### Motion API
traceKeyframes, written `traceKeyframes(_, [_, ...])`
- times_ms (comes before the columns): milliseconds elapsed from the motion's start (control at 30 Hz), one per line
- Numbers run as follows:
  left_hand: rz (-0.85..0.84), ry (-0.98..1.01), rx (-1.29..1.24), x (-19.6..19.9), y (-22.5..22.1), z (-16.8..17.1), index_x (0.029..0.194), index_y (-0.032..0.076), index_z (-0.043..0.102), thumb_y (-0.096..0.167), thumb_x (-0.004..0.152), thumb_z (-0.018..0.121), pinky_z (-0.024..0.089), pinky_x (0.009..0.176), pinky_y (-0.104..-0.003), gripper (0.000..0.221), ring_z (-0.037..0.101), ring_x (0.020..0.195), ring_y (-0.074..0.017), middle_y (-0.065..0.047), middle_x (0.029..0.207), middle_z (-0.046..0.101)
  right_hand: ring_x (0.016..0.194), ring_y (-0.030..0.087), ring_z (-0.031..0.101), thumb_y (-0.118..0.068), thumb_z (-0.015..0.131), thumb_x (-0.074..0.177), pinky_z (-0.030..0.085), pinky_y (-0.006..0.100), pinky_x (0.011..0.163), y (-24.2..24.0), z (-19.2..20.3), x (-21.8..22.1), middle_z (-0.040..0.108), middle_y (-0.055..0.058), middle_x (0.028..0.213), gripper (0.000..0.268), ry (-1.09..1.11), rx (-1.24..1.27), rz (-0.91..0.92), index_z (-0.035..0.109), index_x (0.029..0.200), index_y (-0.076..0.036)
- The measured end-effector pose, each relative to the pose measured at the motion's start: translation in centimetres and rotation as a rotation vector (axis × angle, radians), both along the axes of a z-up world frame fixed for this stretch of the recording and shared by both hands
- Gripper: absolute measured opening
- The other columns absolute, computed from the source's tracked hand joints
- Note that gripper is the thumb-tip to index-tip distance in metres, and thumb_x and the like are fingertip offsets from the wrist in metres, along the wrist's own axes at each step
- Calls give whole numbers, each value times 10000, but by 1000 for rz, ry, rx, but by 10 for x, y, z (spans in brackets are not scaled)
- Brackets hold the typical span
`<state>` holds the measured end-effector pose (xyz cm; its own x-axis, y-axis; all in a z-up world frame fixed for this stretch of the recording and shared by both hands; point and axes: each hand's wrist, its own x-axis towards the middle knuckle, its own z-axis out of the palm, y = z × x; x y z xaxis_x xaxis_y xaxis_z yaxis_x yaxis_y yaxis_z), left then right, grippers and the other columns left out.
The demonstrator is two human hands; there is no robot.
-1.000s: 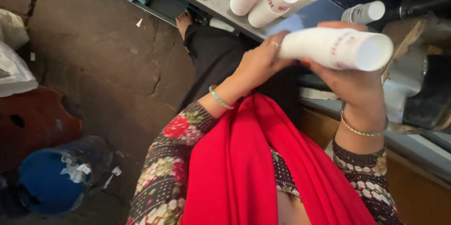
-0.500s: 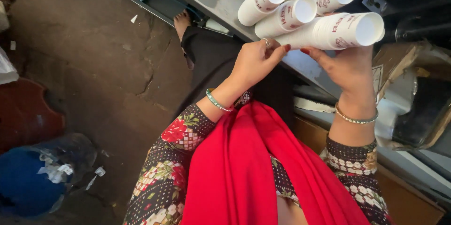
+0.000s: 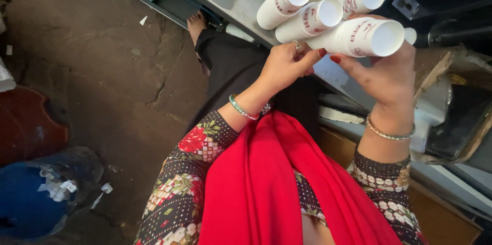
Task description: Sorting and packing paper cups into plastic sleeves near an industrial machine.
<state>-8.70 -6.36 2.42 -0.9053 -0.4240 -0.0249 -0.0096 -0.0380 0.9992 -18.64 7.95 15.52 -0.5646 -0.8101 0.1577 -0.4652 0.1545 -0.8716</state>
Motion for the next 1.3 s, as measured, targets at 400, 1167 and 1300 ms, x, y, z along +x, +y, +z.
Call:
traceKeyframes(400, [-14, -66, 37, 9, 9, 16, 761, 22, 695, 449, 947, 668, 529, 546, -270, 467, 671, 555, -95, -46, 593, 655, 1111, 220, 675, -33, 863, 1006, 543, 285, 1028, 46, 28, -11, 670, 140, 1240, 382, 568, -40, -114, 607, 1282, 36])
traceKeyframes(1167, [62, 16, -893, -31, 31, -39, 985, 89, 686, 127, 890, 581, 547, 561, -464, 147, 708, 696, -342, -140, 807, 713, 1055, 230, 729, -191, 900, 833, 561, 368, 914, 62, -114, 6, 752, 123, 1137, 453, 157, 238, -289, 691, 1191, -8])
traceKeyframes(1300, [34, -214, -937, -15, 17, -44, 891, 98, 678, 178, 916, 604, 549, 584, -466, 112, 716, 725, -327, -133, 828, 717, 1064, 249, 744, -216, 879, 838, 569, 372, 904, 35, -104, 20, 757, 139, 1130, 444, 167, 224, -218, 696, 1198, -33])
